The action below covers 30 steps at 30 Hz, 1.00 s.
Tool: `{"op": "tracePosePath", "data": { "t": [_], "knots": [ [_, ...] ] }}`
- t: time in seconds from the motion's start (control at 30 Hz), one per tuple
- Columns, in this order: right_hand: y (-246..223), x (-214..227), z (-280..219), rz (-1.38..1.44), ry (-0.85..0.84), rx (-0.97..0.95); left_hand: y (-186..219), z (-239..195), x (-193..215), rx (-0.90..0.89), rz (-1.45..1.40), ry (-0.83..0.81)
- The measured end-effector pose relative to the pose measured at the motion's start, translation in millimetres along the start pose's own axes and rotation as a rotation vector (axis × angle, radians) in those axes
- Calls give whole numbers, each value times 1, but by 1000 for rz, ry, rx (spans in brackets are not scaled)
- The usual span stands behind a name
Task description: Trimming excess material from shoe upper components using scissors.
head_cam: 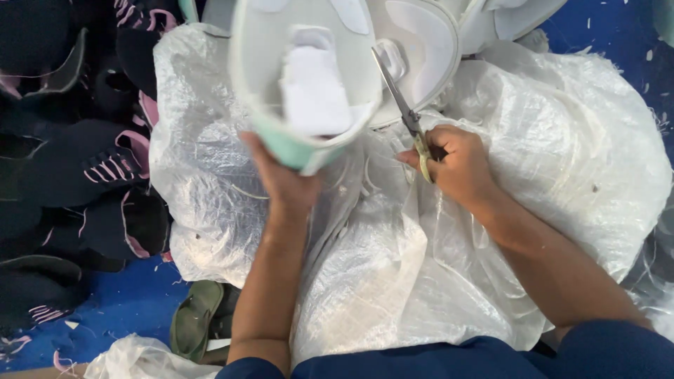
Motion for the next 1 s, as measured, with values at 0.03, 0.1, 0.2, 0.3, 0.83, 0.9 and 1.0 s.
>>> {"op": "tracePosePath", "data": {
  "t": [0.03,0.1,0.2,0.3,0.83,0.9,1.0],
  "knots": [
    [-1,0,1,7,7,-27,27,-5,-24,-58,-152,-154],
    [-2,0,4,-35,-5,-25,19,6,46,-125,-140,-138],
    [-2,-3,3,-156,-41,20,15,15,95,-162,-231,-217],
    [-3,-7,3,-293,-98,107,9,27,91,-177,-283,-316],
    [9,-19,4,-562,-364,109,-9,41,84,-96,-209,-149],
    [6,-19,5,-550,-355,117,4,32,56,-43,-245,-96],
    [5,-20,4,-540,-348,102,0,33,61,-18,-255,-120]
  ]
}}
Point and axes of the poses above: each hand's wrist, its own z-axis towards the middle knuckle, its own x-axis out of the back of the hand, y = z × x, the point moved 2 cm from there along z, towards the middle knuckle, and after that the axes turned 7 degrees about x, right-handed, at the moved point
